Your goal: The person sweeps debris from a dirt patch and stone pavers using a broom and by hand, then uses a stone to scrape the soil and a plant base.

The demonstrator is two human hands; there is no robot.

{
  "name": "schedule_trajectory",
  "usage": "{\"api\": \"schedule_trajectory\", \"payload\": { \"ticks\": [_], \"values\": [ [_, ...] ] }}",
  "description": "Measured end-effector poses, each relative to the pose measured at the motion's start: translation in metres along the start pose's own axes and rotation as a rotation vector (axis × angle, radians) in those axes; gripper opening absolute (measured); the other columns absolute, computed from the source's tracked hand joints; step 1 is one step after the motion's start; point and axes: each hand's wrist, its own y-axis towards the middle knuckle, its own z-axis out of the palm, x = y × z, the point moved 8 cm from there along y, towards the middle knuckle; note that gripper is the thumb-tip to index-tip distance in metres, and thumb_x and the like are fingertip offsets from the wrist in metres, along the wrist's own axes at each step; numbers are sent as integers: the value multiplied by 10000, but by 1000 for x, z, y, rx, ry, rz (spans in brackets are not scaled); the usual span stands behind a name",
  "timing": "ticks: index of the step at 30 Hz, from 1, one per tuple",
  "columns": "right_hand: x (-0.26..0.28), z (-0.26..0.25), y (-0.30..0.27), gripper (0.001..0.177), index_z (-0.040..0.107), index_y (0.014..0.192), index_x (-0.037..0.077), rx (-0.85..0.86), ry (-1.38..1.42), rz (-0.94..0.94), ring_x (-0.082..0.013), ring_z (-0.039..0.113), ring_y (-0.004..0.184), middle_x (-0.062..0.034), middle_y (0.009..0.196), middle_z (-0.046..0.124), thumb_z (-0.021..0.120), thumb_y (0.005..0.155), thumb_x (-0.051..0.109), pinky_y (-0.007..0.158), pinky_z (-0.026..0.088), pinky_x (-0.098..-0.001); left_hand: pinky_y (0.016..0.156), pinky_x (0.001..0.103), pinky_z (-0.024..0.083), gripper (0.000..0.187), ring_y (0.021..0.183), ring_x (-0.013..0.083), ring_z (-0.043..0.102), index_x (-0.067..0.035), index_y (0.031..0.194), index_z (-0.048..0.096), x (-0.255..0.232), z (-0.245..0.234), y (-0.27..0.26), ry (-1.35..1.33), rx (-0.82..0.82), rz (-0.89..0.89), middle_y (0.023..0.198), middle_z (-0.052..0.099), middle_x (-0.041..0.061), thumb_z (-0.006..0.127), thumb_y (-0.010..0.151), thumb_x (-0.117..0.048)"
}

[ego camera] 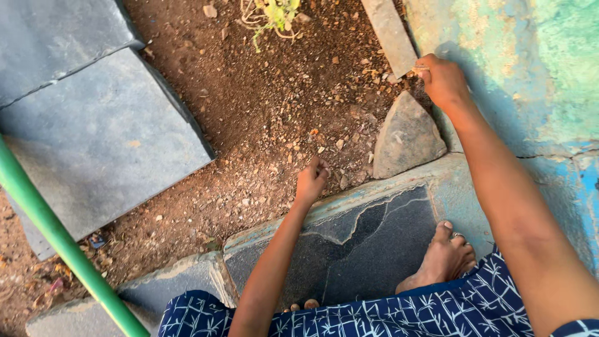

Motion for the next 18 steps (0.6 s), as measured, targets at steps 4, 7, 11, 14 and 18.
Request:
{"api": "schedule_trajectory", "payload": {
  "ticks": [4,7,11,14,18],
  "values": [
    [-3,-5,-12,360,741,1217,140,-64,-115,32,-393,686,986,-202,1154,705,625,928,-40,894,560,-463,566,338,541,127,603,176,686,-51,1018,615,2,-4,2,44,-14,15,768,711,86,553,908,-62],
    [5,-7,-22,439,738,1217,155,-67,-179,110,-378,690,1023,-177,1218,700,631,835,-35,908,560,-455,585,329,557,129,620,167,700,-55,1016,615,9,-6,2,-2,-13,-31,766,714,85,542,910,-58],
    [41,16,-31,383,647,1356,166,148,-169,135,-381,577,1234,-171,1444,555,615,979,107,1024,474,-518,616,337,550,134,646,174,701,-56,1021,630,10,-10,3,69,-60,-33,787,731,76,553,912,-56],
    [87,40,-36,434,570,1405,197,201,-262,-41,-371,377,1409,-159,1546,399,633,992,314,1104,294,-637,647,356,546,132,698,184,715,-43,1021,629,0,-13,1,83,-103,71,817,736,87,610,890,-54],
    [162,81,-47,588,504,1470,217,179,-302,-203,-368,237,1482,-158,1646,298,635,944,443,1159,172,-694,636,372,550,156,684,209,709,-44,1003,658,8,-16,-2,2,-99,-33,787,725,106,574,875,-15]
  ]
}}
